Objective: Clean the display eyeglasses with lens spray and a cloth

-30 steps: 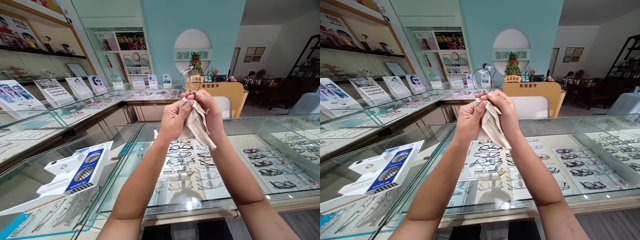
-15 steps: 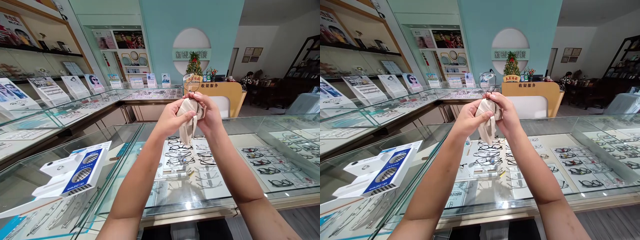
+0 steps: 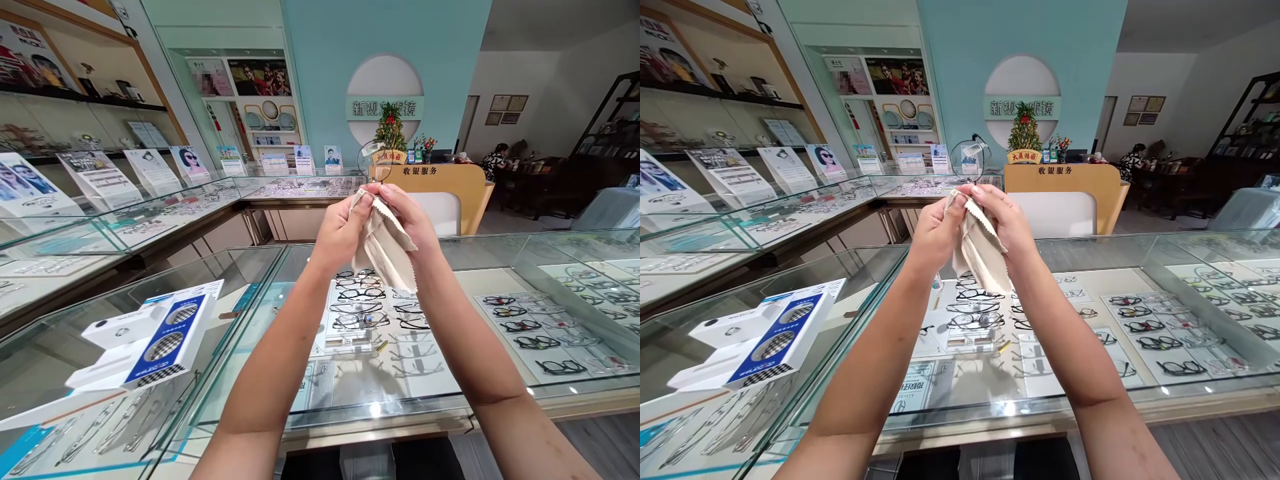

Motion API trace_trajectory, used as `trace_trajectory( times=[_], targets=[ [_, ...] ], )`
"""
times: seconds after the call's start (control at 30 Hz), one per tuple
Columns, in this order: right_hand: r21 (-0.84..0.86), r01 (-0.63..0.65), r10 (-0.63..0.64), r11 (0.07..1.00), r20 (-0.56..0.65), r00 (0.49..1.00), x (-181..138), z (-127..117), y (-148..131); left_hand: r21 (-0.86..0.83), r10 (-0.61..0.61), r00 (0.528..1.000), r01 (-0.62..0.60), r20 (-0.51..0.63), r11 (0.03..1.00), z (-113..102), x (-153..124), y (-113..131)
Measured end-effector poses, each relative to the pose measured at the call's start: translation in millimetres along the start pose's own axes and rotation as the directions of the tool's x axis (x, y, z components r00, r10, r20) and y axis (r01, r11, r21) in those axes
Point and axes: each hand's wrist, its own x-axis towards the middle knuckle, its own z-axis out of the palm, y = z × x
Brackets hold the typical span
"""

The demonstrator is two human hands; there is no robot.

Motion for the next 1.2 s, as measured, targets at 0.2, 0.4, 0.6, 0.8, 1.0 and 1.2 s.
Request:
trace_trajectory(
  times=[0.2,0.4,0.6,0.8,1.0,1.2],
  targets=[
    [0.016,0.012,-0.013,1.0,0.043,0.999,6.3,-7.4,-3.2,-0.027,-0.087,0.964,0.097,0.253,0.995,-17.7,2.1,6.7],
    [0.037,-0.017,0.013,0.999,0.102,0.995,3.6,-3.3,-1.5,-0.034,0.007,0.999,-0.008,-0.039,0.999,1.3,-0.2,-2.4],
    [-0.01,0.006,-0.006,1.0,0.043,0.999,2.0,-2.4,-2.2,-0.011,-0.021,1.0,0.021,-0.004,1.0,-5.9,2.9,-2.5],
    [-0.194,0.102,-0.075,0.976,0.141,0.987,-2.2,-16.5,-22.3,-0.052,-0.083,0.995,0.086,0.047,0.995,-33.2,7.7,2.1],
    [-0.402,0.107,0.016,0.909,0.292,0.956,0.2,-28.3,-25.9,-0.063,-0.083,0.996,0.081,-0.031,0.995,-40.8,8.3,1.8],
    [-0.375,-0.01,0.118,0.927,0.267,0.957,2.7,-29.2,-23.6,0.018,-0.058,0.998,0.057,0.035,0.998,-42.3,8.0,10.0]
  ],
)
